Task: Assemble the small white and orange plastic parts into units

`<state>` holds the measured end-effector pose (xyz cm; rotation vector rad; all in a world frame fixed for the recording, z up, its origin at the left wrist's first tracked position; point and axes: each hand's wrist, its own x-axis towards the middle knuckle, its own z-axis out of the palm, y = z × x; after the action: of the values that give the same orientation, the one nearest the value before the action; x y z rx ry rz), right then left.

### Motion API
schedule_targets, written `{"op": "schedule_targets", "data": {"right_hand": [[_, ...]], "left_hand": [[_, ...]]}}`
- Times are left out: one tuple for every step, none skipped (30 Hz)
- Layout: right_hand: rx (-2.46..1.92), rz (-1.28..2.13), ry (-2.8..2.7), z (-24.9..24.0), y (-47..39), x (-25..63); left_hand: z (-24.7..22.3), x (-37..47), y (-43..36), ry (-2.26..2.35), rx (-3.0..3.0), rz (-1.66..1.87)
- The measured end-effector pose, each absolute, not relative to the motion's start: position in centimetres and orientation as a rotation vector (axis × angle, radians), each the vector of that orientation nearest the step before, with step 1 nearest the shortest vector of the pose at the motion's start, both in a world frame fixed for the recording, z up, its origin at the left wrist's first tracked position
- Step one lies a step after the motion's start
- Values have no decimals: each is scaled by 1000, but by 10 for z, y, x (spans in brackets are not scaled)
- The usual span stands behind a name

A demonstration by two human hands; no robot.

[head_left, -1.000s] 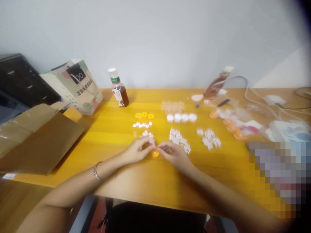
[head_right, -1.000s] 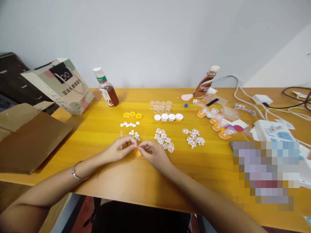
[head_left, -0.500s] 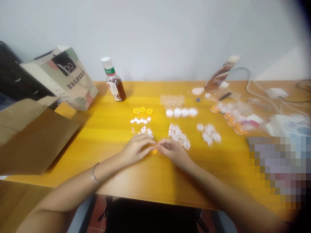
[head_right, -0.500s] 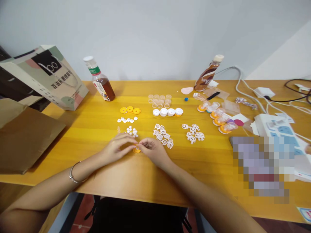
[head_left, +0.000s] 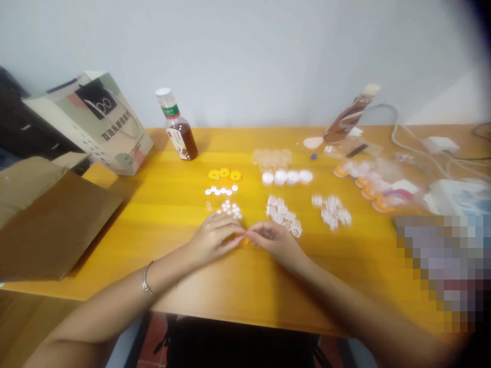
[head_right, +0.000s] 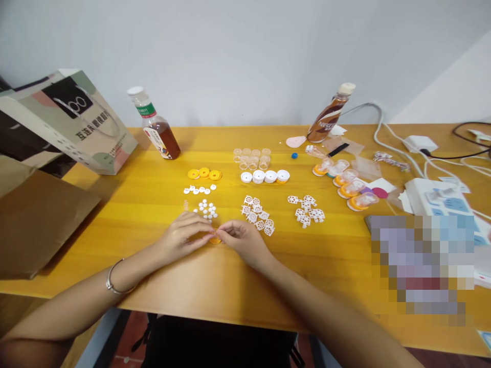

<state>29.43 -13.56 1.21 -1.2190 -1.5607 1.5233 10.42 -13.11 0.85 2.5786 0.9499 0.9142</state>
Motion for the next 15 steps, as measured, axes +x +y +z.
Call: {"op": "schedule_targets", "data": {"right_hand": [[-1220,1461,-1590,11,-136,296],[-1220,1379,-1630,9,-137,298],[-1215,1278,-1685,7,-138,300],[-1202,1160,-1756,3,-139,302],[-1180,1026,-1829,0,-140,303],[-1146,895,-1901,-4,-141,304],[-1104,781,-1967,-7,-142,304],[-1063,692,-2021,-11,-143,304],[-1026,631,-2065,-13,-143,304],[-997,594,-2097,-15,-143,303],[-979,576,-2117,-17,-143,303],[-968,572,-2131,-18,-143,302],[-963,576,-2140,-18,-143,302],[-963,586,-2147,-19,-143,301],[-967,597,-2153,-19,-142,301]], "left_hand": [[8,103,-131,951,2579,895],[8,103,-131,951,2581,873],[7,102,-130,951,2583,849],[6,101,-130,954,2585,826],[5,101,-130,956,2587,802],[4,101,-129,962,2588,780],[3,101,-129,967,2588,763],[2,101,-129,970,2589,749],[1,101,-128,971,2591,740],[1,101,-128,975,2593,736],[0,102,-128,980,2596,732],[1,102,-128,986,2598,726],[1,103,-128,995,2598,717],[1,103,-129,1006,2598,707],[2,104,-129,1017,2596,693]]}}
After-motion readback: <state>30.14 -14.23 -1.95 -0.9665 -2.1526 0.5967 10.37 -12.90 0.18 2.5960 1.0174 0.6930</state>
